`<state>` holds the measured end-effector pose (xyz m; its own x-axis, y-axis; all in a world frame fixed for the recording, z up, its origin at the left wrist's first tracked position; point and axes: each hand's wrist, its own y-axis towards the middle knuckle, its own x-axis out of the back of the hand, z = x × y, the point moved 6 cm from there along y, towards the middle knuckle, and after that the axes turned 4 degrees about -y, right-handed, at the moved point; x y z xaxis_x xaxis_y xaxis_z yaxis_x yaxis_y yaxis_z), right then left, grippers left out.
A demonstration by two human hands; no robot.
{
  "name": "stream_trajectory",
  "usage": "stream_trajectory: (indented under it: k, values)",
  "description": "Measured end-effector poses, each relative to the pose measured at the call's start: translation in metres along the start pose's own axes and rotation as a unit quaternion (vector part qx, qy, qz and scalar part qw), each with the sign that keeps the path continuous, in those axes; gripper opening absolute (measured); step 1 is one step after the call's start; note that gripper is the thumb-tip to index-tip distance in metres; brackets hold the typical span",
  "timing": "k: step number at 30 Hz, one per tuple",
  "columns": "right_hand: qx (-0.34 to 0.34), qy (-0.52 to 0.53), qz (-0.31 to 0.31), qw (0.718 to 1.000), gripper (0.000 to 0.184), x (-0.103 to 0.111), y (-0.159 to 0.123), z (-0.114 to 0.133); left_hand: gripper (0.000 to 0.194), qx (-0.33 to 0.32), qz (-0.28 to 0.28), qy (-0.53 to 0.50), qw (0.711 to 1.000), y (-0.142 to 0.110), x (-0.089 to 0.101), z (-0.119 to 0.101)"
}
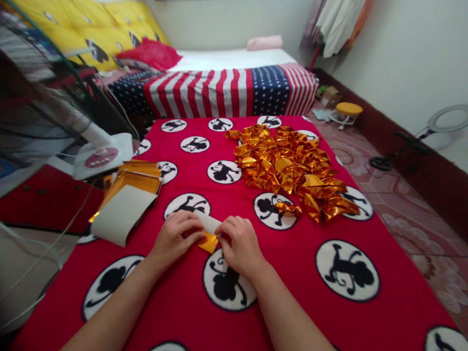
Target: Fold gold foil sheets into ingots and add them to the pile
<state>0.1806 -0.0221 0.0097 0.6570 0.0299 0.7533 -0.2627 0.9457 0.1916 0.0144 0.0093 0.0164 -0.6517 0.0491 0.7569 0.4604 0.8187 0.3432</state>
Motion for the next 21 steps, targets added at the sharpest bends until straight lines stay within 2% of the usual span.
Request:
stream_trajectory:
  k: [4,7,13,18,21]
  values:
    - [0.001,-0.005,0.004,1.000,0.017,-0.001,-0.001,0.001,0.008,-0.036,-0.042,0.086,0.995,-0.005,0.004,-0.010]
    - [0.002,-0.010,0.005,1.000,0.020,-0.001,-0.001,0.002,0.010,-0.070,-0.011,0.084,0.994,-0.012,-0.003,-0.017]
    - [0.000,-0.011,0.007,1.000,0.022,0.000,-0.001,0.002,0.022,-0.093,0.050,0.036,0.994,-0.023,-0.011,-0.025]
    - [0.001,-0.021,-0.005,1.000,0.022,-0.001,0.001,0.000,0.023,-0.141,0.023,0.063,0.988,-0.013,-0.006,-0.020]
    - [0.000,-0.034,-0.007,0.999,0.021,-0.002,0.002,0.001,0.025,-0.140,0.028,0.037,0.989,-0.008,-0.006,-0.014]
